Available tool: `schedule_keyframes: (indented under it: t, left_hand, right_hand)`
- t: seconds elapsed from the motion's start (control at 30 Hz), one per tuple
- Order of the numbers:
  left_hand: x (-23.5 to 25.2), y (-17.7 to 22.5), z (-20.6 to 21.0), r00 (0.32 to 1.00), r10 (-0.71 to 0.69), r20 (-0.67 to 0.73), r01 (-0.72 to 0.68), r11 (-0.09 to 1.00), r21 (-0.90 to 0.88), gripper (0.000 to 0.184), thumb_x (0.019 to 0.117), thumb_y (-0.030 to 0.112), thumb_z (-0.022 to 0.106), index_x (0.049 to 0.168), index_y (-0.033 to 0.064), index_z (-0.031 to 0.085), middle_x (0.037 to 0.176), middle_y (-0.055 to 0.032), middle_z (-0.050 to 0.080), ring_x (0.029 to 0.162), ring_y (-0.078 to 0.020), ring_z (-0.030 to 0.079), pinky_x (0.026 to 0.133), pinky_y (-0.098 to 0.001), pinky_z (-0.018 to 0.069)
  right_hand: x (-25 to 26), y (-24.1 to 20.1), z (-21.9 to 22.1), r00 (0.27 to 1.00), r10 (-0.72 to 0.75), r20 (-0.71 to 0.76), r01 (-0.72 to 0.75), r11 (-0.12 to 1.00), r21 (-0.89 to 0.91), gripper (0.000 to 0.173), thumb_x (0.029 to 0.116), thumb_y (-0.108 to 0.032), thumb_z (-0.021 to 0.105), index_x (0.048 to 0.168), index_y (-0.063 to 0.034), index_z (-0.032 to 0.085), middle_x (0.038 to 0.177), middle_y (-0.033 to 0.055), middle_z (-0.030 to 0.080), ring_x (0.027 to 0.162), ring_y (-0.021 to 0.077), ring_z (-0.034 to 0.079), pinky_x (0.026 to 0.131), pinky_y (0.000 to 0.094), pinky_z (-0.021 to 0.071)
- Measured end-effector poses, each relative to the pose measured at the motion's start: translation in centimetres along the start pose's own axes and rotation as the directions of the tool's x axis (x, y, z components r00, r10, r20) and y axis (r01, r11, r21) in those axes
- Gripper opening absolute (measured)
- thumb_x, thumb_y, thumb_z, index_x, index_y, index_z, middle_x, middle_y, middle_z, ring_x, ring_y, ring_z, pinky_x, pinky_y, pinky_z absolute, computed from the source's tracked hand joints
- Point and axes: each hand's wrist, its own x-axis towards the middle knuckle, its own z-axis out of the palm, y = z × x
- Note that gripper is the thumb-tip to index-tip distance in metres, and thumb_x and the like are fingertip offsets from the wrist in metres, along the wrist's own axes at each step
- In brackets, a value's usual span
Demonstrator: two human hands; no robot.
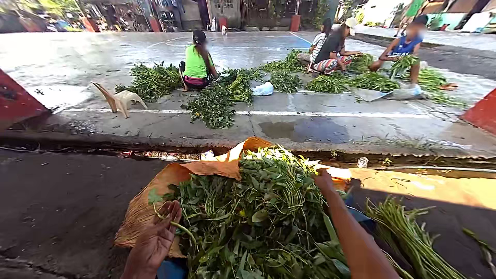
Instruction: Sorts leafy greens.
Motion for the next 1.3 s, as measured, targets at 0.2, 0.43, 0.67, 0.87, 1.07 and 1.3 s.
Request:
schedule_keyframes:
  t: [0.2,0.43,0.67,0.87,1.07,1.3]
  left_hand:
    - [1.4,0.1,-0.6,0.991,0.132,-0.024,-0.130,0.990,0.045,0.033,0.1071,-0.001,0.029,0.128,0.0107,0.052,0.114,0.0019,0.073,0.102,-0.0147,0.073,0.084,-0.0354,0.0630]
    - [1.1,-1.1,2.8,0.962,-0.011,-0.273,0.016,1.000,0.017,0.031,0.1118,0.011,0.029,0.138,0.0090,0.046,0.123,-0.0033,0.063,0.103,-0.0136,0.067,0.083,-0.0347,0.0572]
    - [0.6,-2.8,5.0,0.958,-0.108,-0.265,0.108,0.994,-0.014,0.027,0.1120,0.013,0.032,0.133,0.0057,0.047,0.111,-0.0069,0.064,0.091,-0.0146,0.068,0.078,-0.0316,0.0573]
    - [0.3,-3.9,5.9,0.960,-0.144,-0.240,0.157,0.987,0.036,0.024,0.1121,0.017,0.037,0.124,0.0040,0.052,0.095,-0.0052,0.064,0.076,-0.0121,0.067,0.069,-0.0266,0.0581]
    - [0.5,-4.5,6.4,0.953,-0.157,-0.259,0.169,0.985,0.023,0.020,0.1100,0.011,0.041,0.124,0.0025,0.052,0.097,-0.0074,0.066,0.079,-0.0131,0.068,0.070,-0.0268,0.0584]
    - [0.4,-5.3,6.7,0.966,-0.180,-0.187,0.195,0.978,0.068,0.017,0.1088,0.007,0.042,0.122,0.0042,0.052,0.094,-0.0062,0.065,0.074,-0.0132,0.067,0.068,-0.0269,0.0586]
  right_hand:
    - [-2.4,4.0,10.1,0.883,0.467,0.056,-0.460,0.882,-0.104,0.058,0.1062,-0.023,0.047,0.155,0.0059,0.032,0.157,0.0312,0.034,0.147,0.0423,0.036,0.116,0.0571,0.0332]
    - [-5.0,-0.2,12.1,0.915,0.403,0.036,-0.397,0.878,0.267,0.048,0.1102,-0.018,0.038,0.149,0.0102,0.037,0.147,0.0334,0.047,0.136,0.0418,0.050,0.111,0.0533,0.0409]
    - [-11.0,-2.8,16.0,0.948,0.290,0.133,-0.309,0.939,0.150,0.040,0.1067,-0.019,0.049,0.131,0.0104,0.059,0.138,0.0341,0.055,0.133,0.0444,0.051,0.110,0.0561,0.0400]
    - [-13.9,-1.9,10.1,0.979,0.107,-0.174,-0.042,0.938,0.344,0.039,0.1017,-0.008,0.057,0.135,0.0114,0.050,0.105,0.0285,0.067,0.089,0.0368,0.069,0.083,0.0511,0.0561]
    - [-14.4,-0.8,7.4,0.998,-0.011,-0.057,0.033,0.912,0.408,0.023,0.1051,-0.006,0.053,0.121,0.0102,0.060,0.092,0.0162,0.068,0.071,0.0163,0.064,0.070,0.0334,0.0549]
    - [-19.0,-2.8,7.2,0.903,-0.254,0.346,0.196,0.961,0.195,0.023,0.0998,-0.004,0.057,0.117,0.0090,0.065,0.092,0.0155,0.070,0.080,0.0202,0.067,0.079,0.0374,0.0556]
